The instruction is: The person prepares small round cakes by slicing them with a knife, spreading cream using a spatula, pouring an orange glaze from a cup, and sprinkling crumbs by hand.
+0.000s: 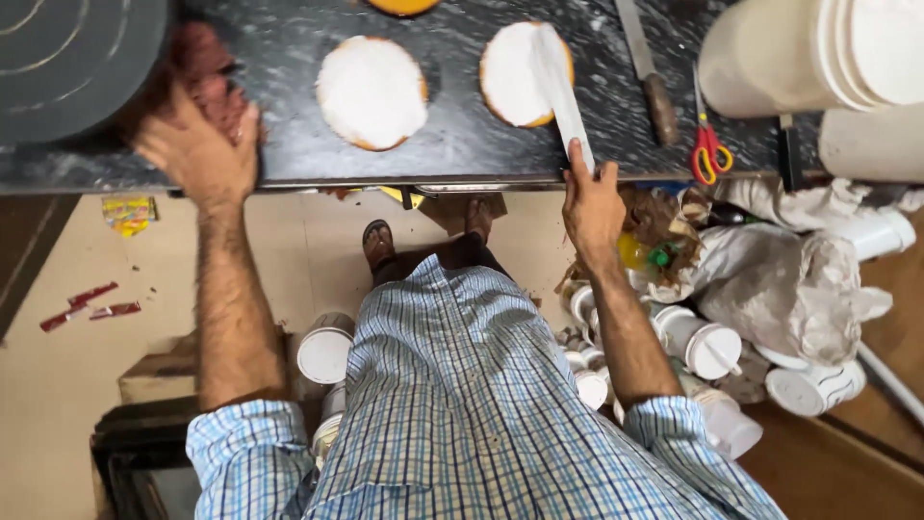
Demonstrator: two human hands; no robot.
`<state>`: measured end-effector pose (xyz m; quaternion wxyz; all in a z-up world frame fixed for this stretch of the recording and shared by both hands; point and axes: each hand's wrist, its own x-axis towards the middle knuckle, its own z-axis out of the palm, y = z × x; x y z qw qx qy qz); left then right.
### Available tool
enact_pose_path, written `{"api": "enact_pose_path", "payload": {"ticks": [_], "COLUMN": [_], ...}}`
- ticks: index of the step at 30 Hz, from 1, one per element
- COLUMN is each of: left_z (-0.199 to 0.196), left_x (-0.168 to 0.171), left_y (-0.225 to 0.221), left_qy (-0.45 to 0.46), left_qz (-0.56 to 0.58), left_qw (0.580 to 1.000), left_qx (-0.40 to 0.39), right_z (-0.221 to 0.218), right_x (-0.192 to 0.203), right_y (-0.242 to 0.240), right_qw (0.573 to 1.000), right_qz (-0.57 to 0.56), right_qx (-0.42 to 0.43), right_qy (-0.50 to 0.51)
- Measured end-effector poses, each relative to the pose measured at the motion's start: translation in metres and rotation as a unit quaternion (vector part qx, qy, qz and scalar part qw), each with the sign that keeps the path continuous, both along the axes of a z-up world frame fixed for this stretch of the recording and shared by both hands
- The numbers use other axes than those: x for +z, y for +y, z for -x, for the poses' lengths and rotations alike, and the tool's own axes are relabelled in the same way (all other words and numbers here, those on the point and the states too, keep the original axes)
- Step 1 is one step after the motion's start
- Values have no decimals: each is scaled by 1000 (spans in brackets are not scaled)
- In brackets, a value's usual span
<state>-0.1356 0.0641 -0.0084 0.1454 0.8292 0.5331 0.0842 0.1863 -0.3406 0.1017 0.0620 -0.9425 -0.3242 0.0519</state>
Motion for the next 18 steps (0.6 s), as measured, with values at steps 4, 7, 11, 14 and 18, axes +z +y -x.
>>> {"api": "enact_pose_path", "payload": {"ticks": [4, 7, 11, 14, 18], "left_z": [5, 1, 5, 1, 2], "left_x": [8, 4, 3, 4, 9], "left_y": [-3, 2, -2, 1, -2], "left_qy": [-4, 20, 35, 39, 32], "left_qz": [-4, -15, -9, -11, 5], "left_qw": [1000, 1000, 999, 999, 999], "left_qx": [-13, -17, -22, -25, -18], "right_z": [-11, -15, -14, -1, 34], "right_x": [-5, -7, -3, 3, 8], "right_y": [-21, -25, -7, 7, 3], "right_qw": [996, 988, 991, 989, 982], "right_qz": [-83, -148, -97, -63, -60], "right_qx": [10, 26, 48, 89, 101], "right_qy": [-42, -23, 79, 95, 146]}}
